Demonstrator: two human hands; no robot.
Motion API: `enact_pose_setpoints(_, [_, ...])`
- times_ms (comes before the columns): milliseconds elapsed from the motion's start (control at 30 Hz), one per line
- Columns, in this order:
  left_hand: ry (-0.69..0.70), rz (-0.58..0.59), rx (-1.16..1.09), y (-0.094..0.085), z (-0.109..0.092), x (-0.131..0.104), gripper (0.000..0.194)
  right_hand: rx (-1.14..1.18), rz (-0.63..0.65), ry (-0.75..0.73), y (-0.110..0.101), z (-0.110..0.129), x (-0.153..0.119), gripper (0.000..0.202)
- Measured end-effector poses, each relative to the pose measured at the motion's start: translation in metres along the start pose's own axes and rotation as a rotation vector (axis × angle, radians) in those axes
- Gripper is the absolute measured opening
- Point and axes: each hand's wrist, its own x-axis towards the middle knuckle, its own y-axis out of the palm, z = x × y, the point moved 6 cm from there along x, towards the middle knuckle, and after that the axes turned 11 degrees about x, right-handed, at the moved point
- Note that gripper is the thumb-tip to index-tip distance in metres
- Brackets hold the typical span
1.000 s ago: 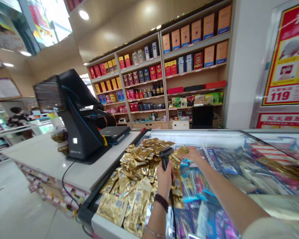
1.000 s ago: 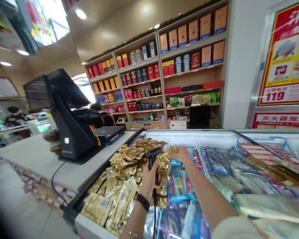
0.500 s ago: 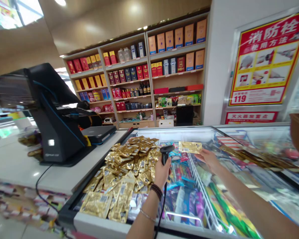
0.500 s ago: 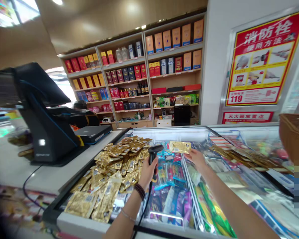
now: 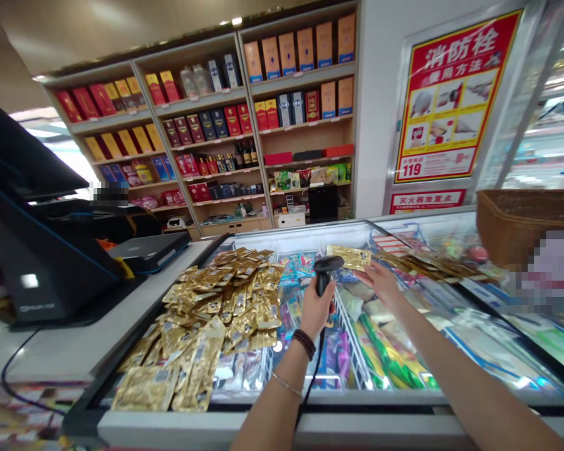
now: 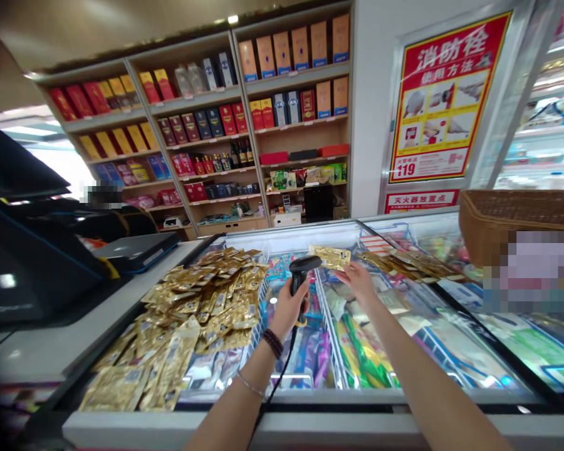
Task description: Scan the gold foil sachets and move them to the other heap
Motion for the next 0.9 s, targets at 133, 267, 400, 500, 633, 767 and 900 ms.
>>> enact_pose_setpoints(133, [0.008, 0.002, 0.015, -0.004, 0.008, -0.005, 0.062, -0.009, -0.055, -0.011, 0.0, -0.002, 0.009, 0.016])
enact_pose_setpoints(267, [0.011, 0.006, 0.058, -0.004, 0.009, -0.01, 0.056, -0.023, -0.095, -0.008, -0.002, -0.002, 0.012, 0.019])
enact_pose_setpoints(400, [-0.004, 0.016, 0.102, -0.003, 0.006, -0.012, 0.053, -0.026, -0.11, -0.015, -0.002, 0.001, 0.008, 0.03])
enact_pose_setpoints(500, [-0.023, 0.016, 0.096, -0.004, 0.006, -0.013, 0.052, -0.013, -0.102, -0.032, -0.001, 0.002, 0.006, 0.034])
enact_pose_setpoints(633, [-0.054, 0.003, 0.076, -0.006, 0.006, -0.014, 0.055, 0.007, -0.093, -0.052, 0.0, 0.002, 0.005, 0.033])
enact_pose_setpoints(767, [-0.061, 0.003, 0.082, -0.006, 0.006, -0.014, 0.055, 0.003, -0.086, -0.046, 0.0, 0.002, 0.005, 0.029])
enact_pose_setpoints(900, [-0.049, 0.005, 0.082, -0.004, 0.008, -0.014, 0.055, -0.013, -0.094, -0.039, 0.001, 0.002, 0.004, 0.028])
